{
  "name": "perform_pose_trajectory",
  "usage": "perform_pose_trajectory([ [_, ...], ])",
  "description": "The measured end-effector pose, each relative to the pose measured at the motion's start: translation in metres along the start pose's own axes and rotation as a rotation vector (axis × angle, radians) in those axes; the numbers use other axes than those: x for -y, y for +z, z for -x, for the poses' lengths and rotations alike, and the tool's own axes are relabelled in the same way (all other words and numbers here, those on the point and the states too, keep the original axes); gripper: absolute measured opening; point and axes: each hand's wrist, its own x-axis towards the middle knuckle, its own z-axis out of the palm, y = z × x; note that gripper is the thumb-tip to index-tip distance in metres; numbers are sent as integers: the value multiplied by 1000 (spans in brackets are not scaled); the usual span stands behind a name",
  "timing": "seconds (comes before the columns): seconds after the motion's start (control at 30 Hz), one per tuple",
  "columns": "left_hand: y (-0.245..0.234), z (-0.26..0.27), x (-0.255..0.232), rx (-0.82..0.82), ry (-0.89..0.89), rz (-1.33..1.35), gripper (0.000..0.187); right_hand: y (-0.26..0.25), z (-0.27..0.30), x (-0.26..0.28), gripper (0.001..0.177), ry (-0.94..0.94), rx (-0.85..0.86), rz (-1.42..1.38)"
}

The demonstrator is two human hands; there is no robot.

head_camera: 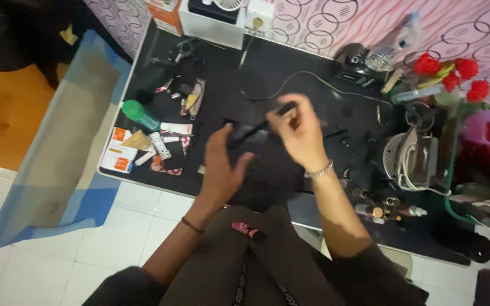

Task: The person assembles a black perforated plastic tray by inserting black plastic rods into its slots. They repeatedly pick up the tray, insert rods, and place the tray on a nearby chair. The person also uses a pink handheld device to measure the tray.

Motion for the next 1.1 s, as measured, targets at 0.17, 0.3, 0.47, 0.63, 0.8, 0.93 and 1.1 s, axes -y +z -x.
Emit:
perform_pose_trajectory([
  [0.17,-45,16,74,159,-203,81,59,54,-43,-36,23,-265,-102,185],
  [0.3,-51,35,98,395,-550,307,57,91,-57,-69,21,-239,-37,284],
  [0.47,-58,35,98,432,-495,326,41,111,-68,-89,22,-212,-54,378],
  [0.63,-64,25,90,478,-593,333,43,120,-75,-93,22,-202,-82,414],
  [0.8,-65,19,93,552,-574,290,44,123,-74,-83,21,-116,-51,441],
  [0.93,-65,17,97,556,-559,311,45,129,-71,-69,20,-261,-18,569],
  [1.1,-67,14,98,574,-575,349,45,139,-71,-60,18,-286,-36,570],
])
